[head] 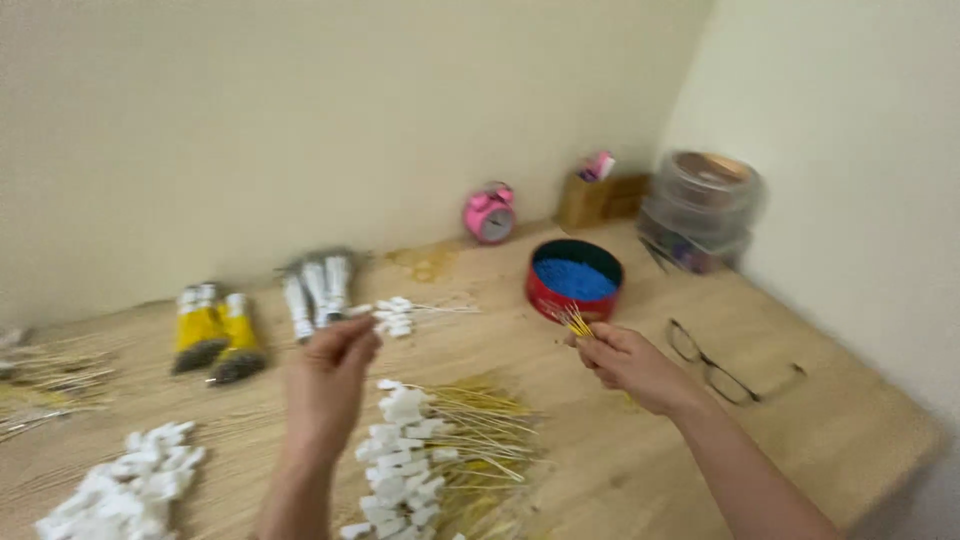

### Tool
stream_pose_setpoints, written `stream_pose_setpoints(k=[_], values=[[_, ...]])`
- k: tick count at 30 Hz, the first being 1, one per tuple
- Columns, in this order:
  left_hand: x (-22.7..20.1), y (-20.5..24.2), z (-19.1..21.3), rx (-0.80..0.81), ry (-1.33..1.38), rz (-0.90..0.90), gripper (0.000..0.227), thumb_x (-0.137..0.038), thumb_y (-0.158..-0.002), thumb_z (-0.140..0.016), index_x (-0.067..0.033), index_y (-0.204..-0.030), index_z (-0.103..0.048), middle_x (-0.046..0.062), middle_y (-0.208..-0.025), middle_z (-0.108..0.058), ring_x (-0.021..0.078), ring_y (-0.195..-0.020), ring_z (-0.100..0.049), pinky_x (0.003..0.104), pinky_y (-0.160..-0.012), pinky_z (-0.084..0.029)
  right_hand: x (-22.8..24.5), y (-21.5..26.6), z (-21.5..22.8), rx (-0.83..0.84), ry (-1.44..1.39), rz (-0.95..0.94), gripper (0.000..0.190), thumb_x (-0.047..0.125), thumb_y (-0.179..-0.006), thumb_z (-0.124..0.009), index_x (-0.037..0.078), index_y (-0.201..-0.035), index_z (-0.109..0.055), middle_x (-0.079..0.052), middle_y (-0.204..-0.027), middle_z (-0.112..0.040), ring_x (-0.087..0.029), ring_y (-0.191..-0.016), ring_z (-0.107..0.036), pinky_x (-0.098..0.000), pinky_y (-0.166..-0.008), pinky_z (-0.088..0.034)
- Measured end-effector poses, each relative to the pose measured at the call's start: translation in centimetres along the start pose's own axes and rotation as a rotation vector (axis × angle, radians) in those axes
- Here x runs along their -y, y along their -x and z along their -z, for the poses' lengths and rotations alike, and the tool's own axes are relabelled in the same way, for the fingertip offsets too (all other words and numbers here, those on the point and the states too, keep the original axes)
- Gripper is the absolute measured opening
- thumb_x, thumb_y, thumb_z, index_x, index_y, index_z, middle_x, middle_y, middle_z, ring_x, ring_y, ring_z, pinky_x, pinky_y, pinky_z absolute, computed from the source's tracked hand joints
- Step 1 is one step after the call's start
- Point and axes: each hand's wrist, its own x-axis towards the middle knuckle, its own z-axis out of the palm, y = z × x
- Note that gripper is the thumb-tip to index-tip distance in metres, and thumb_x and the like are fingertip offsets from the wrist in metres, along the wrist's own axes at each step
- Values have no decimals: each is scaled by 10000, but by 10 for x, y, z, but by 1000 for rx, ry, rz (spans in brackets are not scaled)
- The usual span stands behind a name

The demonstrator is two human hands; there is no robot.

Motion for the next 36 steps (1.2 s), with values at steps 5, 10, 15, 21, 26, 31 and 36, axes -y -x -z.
stream_pose_setpoints(k=[5, 10, 15, 21, 26, 31, 36], values=[[4, 4, -10, 42, 47, -24, 207, -62, -929, -702, -14, -1116, -775, 61, -932, -777, 120, -847, -695, 257, -764, -575, 34, -25, -56, 64, 77, 178, 255, 266, -981, -666, 27, -1057, -707, 43, -752, -517, -65, -603, -414, -246, -517, -357], [-16, 13, -17, 149, 134, 75, 228, -75, -926, -696, -12, -1136, -758, 41, -916, -763, 107, -837, -689, 256, -770, -588, 65, -38, -116, 139, 247, 450, 266, 268, -966, -694, 28, -1059, -764, 64, -861, -697, -12, -794, -586, -224, -683, -498], [-6, 10, -15, 225, 284, 61, 204, -68, -947, -702, 27, -1123, -740, 46, -898, -732, 102, -821, -664, 269, -760, -581, 75, -40, -148, -25, 535, 312, 272, 294, -944, -719, 36, -1015, -768, -19, -677, -561, -89, -603, -457, -308, -544, -401], [-22, 14, -12, 188, 280, 121, 192, -53, -932, -696, 6, -1112, -729, 44, -944, -733, 110, -851, -673, 278, -795, -591, 80, -38, -161, -31, 451, 341, 277, 283, -892, -741, 33, -1004, -784, 12, -715, -617, -74, -597, -496, -301, -529, -418], [-10, 11, -11, 193, 435, 188, 187, -31, -945, -658, 12, -1117, -716, 55, -1024, -738, 131, -914, -685, 300, -854, -601, 79, -35, -159, -49, 422, 383, 266, 272, -897, -730, 22, -985, -749, -3, -742, -623, -80, -633, -520, -299, -553, -450], [-9, 11, -12, 197, 590, 253, 198, -22, -951, -633, 7, -1140, -686, 75, -1067, -740, 157, -939, -698, 318, -869, -607, 79, -30, -156, -99, 556, 547, 242, 256, -909, -722, 21, -967, -721, -40, -744, -621, -110, -638, -571, -286, -577, -466], [-7, 13, -17, 185, 599, 314, 211, -105, -957, -652, -1, -1134, -702, 84, -998, -744, 166, -858, -706, 324, -788, -616, 92, -16, -163, -126, 603, 532, 210, 234, -858, -746, 53, -964, -732, -48, -783, -651, -168, -622, -600, -336, -555, -481]])
